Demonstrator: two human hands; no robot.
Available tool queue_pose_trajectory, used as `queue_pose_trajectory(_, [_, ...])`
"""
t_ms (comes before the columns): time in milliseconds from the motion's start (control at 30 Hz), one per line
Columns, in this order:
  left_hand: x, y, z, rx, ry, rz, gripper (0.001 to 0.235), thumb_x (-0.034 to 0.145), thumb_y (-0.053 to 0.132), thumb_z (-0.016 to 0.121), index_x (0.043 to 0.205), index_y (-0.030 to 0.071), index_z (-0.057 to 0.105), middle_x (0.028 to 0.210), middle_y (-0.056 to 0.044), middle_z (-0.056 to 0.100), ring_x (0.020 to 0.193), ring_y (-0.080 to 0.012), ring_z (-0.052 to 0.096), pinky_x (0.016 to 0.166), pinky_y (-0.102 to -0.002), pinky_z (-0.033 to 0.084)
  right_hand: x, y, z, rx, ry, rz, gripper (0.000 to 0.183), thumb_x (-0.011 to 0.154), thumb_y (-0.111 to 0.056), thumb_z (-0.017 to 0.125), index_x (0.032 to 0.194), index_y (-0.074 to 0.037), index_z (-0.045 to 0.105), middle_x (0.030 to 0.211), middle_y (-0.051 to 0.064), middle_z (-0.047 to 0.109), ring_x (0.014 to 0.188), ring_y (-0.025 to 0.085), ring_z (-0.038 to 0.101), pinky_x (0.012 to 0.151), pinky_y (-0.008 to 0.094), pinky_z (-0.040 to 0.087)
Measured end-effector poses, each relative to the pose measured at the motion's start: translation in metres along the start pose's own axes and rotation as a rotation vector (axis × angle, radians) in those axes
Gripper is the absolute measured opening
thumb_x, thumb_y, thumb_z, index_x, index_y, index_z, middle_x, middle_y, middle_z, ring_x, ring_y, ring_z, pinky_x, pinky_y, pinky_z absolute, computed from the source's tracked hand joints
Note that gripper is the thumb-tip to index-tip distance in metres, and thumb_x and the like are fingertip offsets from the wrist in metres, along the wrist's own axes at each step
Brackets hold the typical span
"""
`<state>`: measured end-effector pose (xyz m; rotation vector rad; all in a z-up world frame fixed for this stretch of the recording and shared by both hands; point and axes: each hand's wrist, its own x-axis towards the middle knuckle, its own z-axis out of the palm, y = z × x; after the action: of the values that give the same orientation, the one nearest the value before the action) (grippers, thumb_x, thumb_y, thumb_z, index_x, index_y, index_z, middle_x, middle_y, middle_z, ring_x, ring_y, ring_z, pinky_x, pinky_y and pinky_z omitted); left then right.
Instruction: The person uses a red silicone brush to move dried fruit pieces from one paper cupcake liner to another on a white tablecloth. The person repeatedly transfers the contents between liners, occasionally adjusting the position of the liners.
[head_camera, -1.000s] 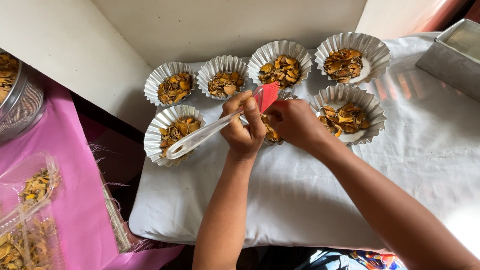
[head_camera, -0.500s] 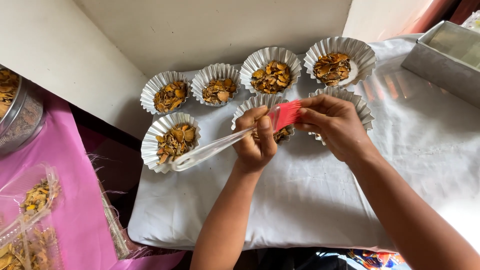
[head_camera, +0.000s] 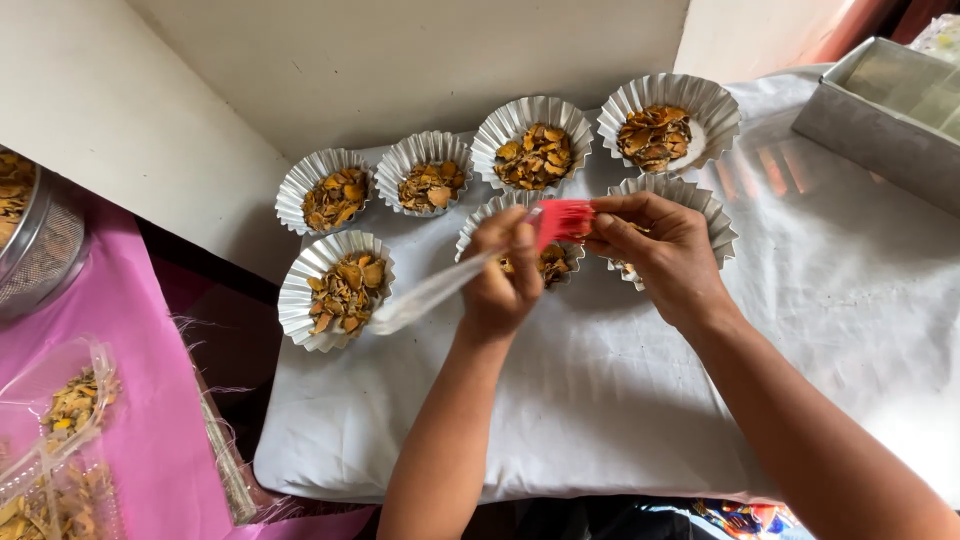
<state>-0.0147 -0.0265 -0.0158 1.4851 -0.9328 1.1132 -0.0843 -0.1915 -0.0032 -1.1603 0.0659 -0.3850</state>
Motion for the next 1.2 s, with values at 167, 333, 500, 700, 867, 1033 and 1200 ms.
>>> queue_pose_trajectory(167, [-0.009,0.002,-0.001,0.116,0.068,0.063,0.020,0.104,0.017,0.055,0.111,0.001,0.066,0.087,-0.009,0.070,0.063,-0.0185,0.066,0.060,-0.028,0.058,0.001,0.005,-0.004,-0.060,-0.002,-0.034,0.020,0.095,0.005,0.070,0.114,0.010,0.069,0.096,0.023,0.072,0.090,0.030,0.075,0.079,0.046,0.067])
queue_pose_trajectory(333, [0.007,0.024,0.004,-0.027,-0.107,0.046,0.019,0.101,0.018,0.059,0.105,0.002,0.068,0.078,-0.007,0.069,0.061,-0.0227,0.070,0.058,-0.032,0.059,-0.001,-0.003,-0.001,-0.117,-0.006,-0.040,0.021,0.095,0.006,0.068,0.116,0.008,0.070,0.096,0.019,0.070,0.089,0.025,0.074,0.080,0.043,0.066])
queue_pose_trajectory(500, [0.006,-0.004,-0.014,-0.014,0.053,-0.019,0.020,0.106,0.016,0.052,0.114,0.000,0.062,0.079,-0.007,0.067,0.057,-0.0149,0.060,0.057,-0.026,0.057,-0.001,-0.007,0.001,-0.083,0.008,-0.071,0.019,0.096,0.006,0.068,0.114,0.010,0.068,0.098,0.024,0.071,0.092,0.028,0.075,0.081,0.041,0.067])
queue_pose_trajectory(700, [-0.008,0.008,0.011,0.056,-0.064,0.020,0.018,0.098,0.017,0.063,0.107,0.003,0.071,0.083,-0.008,0.072,0.070,-0.0255,0.074,0.064,-0.033,0.061,0.000,0.001,-0.004,-0.101,-0.003,-0.075,0.019,0.096,0.007,0.068,0.115,0.008,0.070,0.100,0.023,0.071,0.092,0.027,0.074,0.081,0.042,0.067])
queue_pose_trajectory(867, [0.010,-0.010,-0.013,0.174,0.029,-0.084,0.022,0.106,0.020,0.055,0.111,0.001,0.067,0.082,-0.011,0.070,0.067,-0.0246,0.071,0.063,-0.031,0.060,0.002,-0.011,-0.007,-0.095,-0.005,-0.098,0.019,0.096,0.008,0.066,0.115,0.009,0.068,0.102,0.027,0.070,0.094,0.030,0.075,0.083,0.041,0.067])
queue_pose_trajectory(1033, [0.013,-0.005,-0.014,0.146,-0.004,-0.049,0.024,0.109,0.021,0.051,0.114,0.002,0.065,0.083,-0.012,0.070,0.065,-0.0226,0.068,0.066,-0.032,0.061,-0.001,-0.041,-0.005,-0.339,-0.020,-0.175,0.016,0.102,0.009,0.060,0.117,0.010,0.066,0.105,0.029,0.069,0.097,0.032,0.074,0.086,0.037,0.065])
queue_pose_trajectory(1200, [0.011,0.002,-0.016,0.222,-0.118,-0.025,0.023,0.108,0.017,0.051,0.113,-0.003,0.061,0.097,-0.015,0.072,0.077,-0.0288,0.075,0.068,-0.034,0.062,0.009,-0.049,-0.026,-0.688,0.066,-0.171,0.015,0.100,0.001,0.059,0.112,-0.002,0.068,0.105,0.010,0.077,0.096,0.013,0.075,0.086,0.023,0.062])
